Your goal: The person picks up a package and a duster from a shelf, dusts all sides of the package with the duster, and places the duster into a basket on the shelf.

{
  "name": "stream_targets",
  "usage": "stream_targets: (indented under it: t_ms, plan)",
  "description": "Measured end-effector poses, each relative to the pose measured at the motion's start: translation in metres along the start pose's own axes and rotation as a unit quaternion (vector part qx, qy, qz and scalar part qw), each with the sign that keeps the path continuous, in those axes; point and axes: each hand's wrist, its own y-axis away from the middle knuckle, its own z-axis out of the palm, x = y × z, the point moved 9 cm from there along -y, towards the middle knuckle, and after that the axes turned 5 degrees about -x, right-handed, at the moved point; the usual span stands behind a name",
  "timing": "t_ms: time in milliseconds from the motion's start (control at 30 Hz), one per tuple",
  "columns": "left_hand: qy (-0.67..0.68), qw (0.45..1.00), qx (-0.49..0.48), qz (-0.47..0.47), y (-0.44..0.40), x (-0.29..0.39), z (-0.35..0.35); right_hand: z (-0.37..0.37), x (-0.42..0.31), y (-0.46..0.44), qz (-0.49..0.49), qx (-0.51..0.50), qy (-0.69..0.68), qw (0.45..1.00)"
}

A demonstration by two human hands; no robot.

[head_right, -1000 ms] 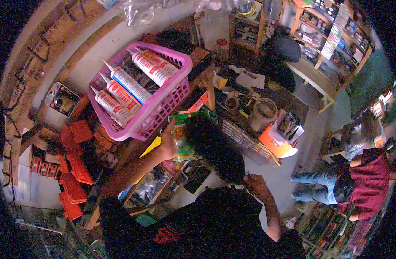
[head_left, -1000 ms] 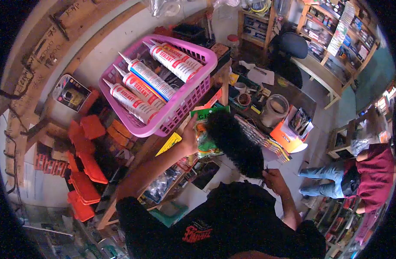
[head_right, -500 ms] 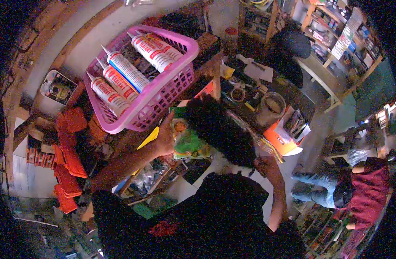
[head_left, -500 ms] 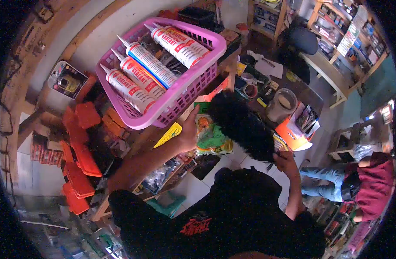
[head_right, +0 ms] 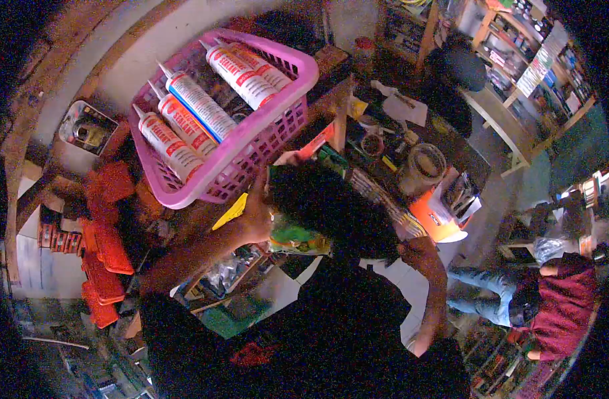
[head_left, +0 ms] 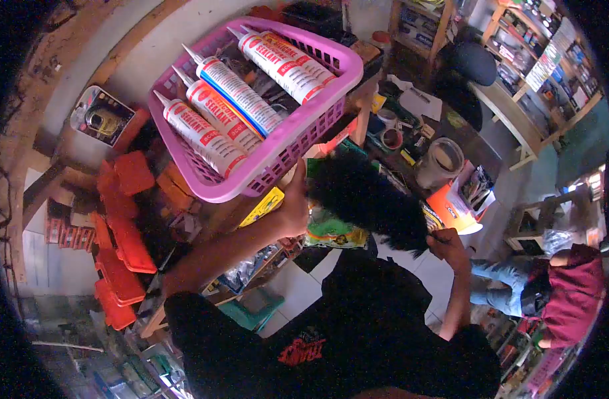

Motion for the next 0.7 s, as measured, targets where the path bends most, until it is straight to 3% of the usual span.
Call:
stream_targets:
  t_ms: [33,67,133,200,267,333,400,467,567,600,633,667,700]
  plan:
    - [-0.023,0.999,-0.034,0.005,0.001,0.003,0.008,-0.002,-0.002,0.001,-0.011,0.005,0.010,1.000]
    - [0.176,0.970,-0.159,-0.053,0.002,-0.005,0.017,-0.006,-0.006,0.002,-0.022,0.009,0.022,0.999]
    - [-0.032,0.999,-0.029,-0.024,0.001,-0.004,0.002,-0.014,-0.030,0.004,-0.021,0.060,-0.011,0.998]
    - [-0.025,0.990,0.130,-0.043,0.014,0.004,0.007,-0.018,-0.022,0.009,0.030,0.050,0.019,0.998]
    - [0.056,0.995,0.045,-0.064,0.005,-0.005,0.004,-0.016,-0.026,0.007,0.042,-0.014,0.047,0.998]
    - [0.146,0.983,-0.021,-0.111,0.005,-0.015,0.009,-0.021,-0.030,0.000,-0.038,-0.026,0.090,0.995]
    - [0.095,0.992,0.041,-0.076,0.003,-0.015,-0.009,-0.023,-0.033,-0.002,-0.089,0.009,0.071,0.993]
    - [0.079,0.992,0.080,-0.056,0.006,-0.011,-0.005,-0.018,-0.030,-0.004,-0.041,-0.038,0.072,0.996]
    - [0.152,0.971,0.097,-0.157,0.011,-0.021,-0.010,-0.014,-0.032,-0.005,-0.017,-0.083,0.083,0.993]
    - [0.141,0.980,0.071,-0.120,0.009,-0.017,-0.003,-0.014,-0.039,-0.009,-0.033,-0.086,0.073,0.993]
    - [-0.024,0.998,0.050,0.006,0.010,0.006,0.004,-0.013,-0.044,-0.011,-0.047,-0.090,0.063,0.993]
    - [-0.186,0.973,0.029,0.130,0.018,0.026,0.019,-0.013,-0.039,-0.012,-0.029,-0.090,0.053,0.994]
    - [-0.183,0.974,0.033,0.133,0.019,0.027,0.018,-0.012,-0.031,-0.012,-0.011,-0.090,0.043,0.995]
